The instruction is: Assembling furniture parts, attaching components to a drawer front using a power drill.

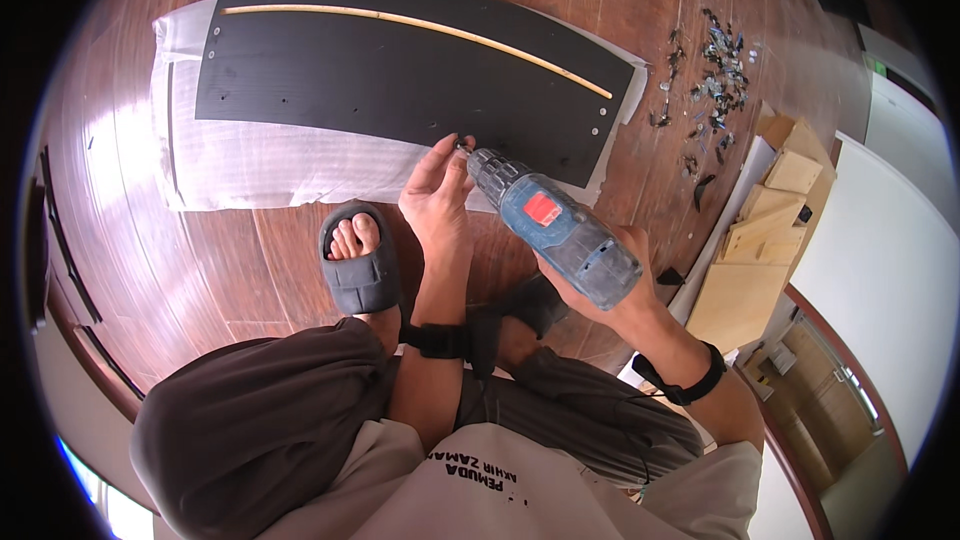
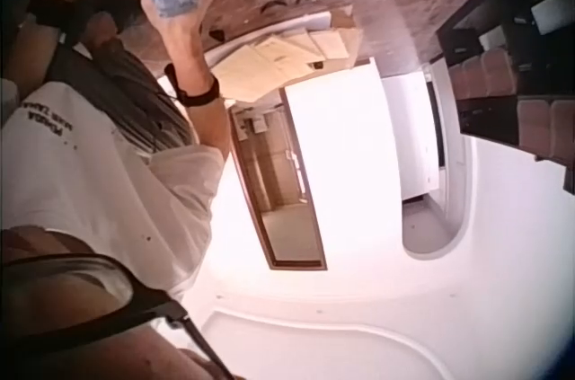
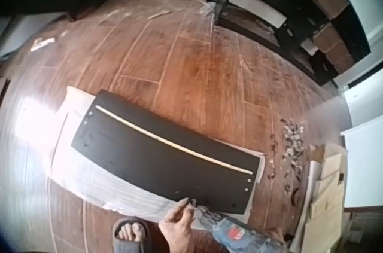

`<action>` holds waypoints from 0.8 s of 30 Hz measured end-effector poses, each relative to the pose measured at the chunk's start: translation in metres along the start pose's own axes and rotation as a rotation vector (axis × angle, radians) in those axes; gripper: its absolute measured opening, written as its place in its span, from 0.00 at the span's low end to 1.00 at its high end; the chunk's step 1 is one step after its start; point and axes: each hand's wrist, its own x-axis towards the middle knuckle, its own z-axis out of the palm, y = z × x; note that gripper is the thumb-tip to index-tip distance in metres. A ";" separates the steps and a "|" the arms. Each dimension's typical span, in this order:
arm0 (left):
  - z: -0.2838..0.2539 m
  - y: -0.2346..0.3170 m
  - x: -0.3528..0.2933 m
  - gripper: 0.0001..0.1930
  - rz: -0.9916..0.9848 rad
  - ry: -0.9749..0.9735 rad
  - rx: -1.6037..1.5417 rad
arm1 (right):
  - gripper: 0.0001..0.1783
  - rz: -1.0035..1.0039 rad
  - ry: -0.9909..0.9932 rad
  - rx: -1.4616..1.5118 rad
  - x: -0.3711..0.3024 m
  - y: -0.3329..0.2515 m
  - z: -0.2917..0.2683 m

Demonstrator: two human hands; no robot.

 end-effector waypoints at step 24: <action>-0.015 -0.006 0.021 0.08 0.124 0.038 -0.061 | 0.06 0.046 -0.072 -0.006 0.025 -0.011 0.011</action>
